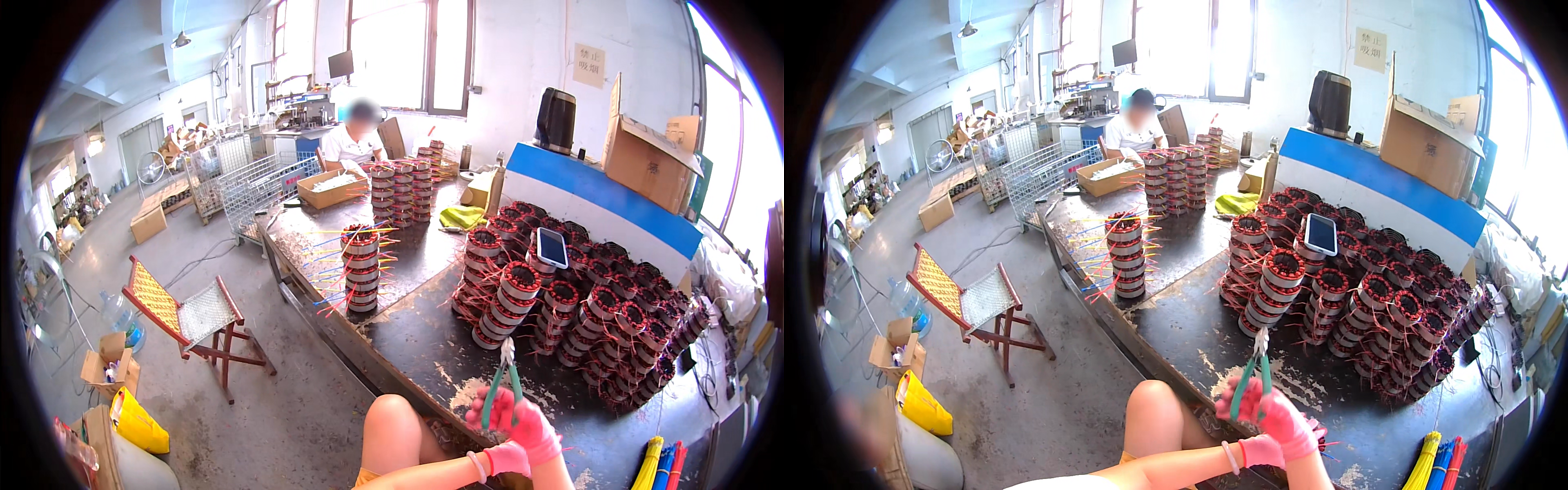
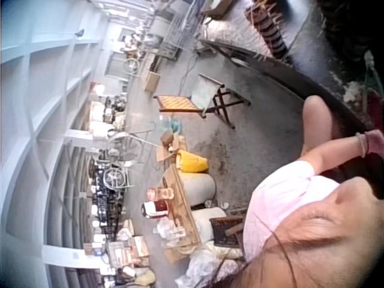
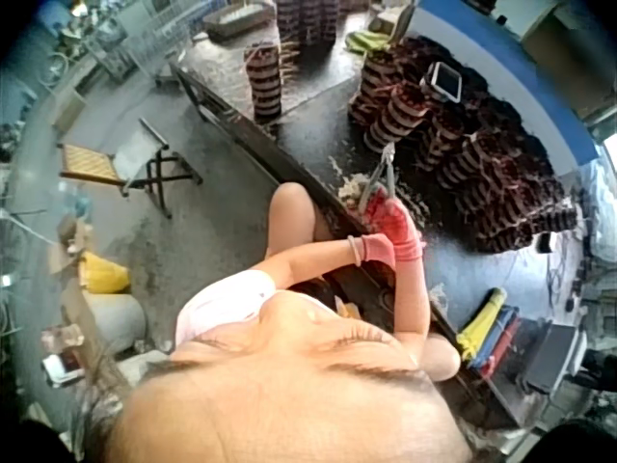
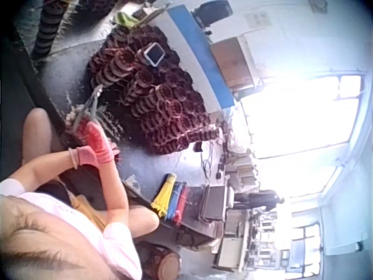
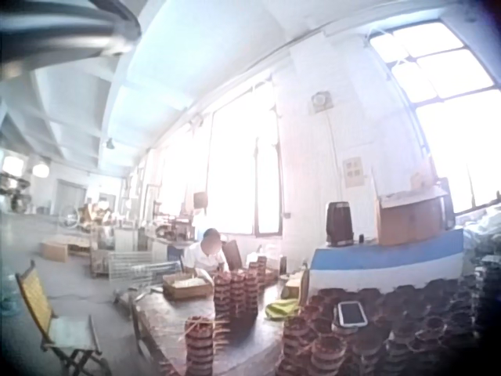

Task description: The person secures wires on motor stators using colored zip ties at a workbench. They thread the ties through the coils, tighten them, and then use side cutters to trim the excess ends.

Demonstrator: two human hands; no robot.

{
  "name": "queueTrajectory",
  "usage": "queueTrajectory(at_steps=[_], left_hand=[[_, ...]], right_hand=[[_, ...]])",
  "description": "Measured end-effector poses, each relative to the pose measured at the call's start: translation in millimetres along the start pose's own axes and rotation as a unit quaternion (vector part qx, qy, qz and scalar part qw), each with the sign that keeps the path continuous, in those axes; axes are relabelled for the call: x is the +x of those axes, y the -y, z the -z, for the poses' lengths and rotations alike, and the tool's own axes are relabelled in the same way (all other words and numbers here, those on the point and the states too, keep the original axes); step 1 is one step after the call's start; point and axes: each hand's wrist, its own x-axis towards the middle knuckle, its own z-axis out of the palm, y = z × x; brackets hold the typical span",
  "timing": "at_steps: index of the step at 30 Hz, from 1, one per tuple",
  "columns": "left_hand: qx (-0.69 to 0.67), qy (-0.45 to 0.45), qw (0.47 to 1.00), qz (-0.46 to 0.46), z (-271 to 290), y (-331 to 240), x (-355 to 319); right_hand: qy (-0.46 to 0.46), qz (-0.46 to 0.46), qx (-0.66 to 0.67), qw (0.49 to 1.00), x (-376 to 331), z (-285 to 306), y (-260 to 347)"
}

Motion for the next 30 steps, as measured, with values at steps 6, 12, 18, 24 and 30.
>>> queueTrajectory(at_steps=[6, 12, 18, 24, 30], left_hand=[[-0.361, -0.035, 0.931, 0.03, 3, -6, 4], [0.194, 0.005, 0.98, 0.034, 40, -40, 11], [0.212, 0.01, 0.977, 0.026, 47, -46, 14], [0.21, 0.02, 0.976, 0.05, 43, -49, 14], [0.209, 0.029, 0.975, 0.067, 44, -55, 11]], right_hand=[[-0.133, 0.072, -0.09, 0.984, -99, -23, -7], [-0.403, 0.13, -0.098, 0.901, -194, 39, -10], [-0.486, 0.303, -0.228, 0.787, -245, 124, -20], [-0.511, 0.324, -0.279, 0.746, -247, 173, -52], [-0.528, 0.299, -0.332, 0.722, -246, 153, -48]])
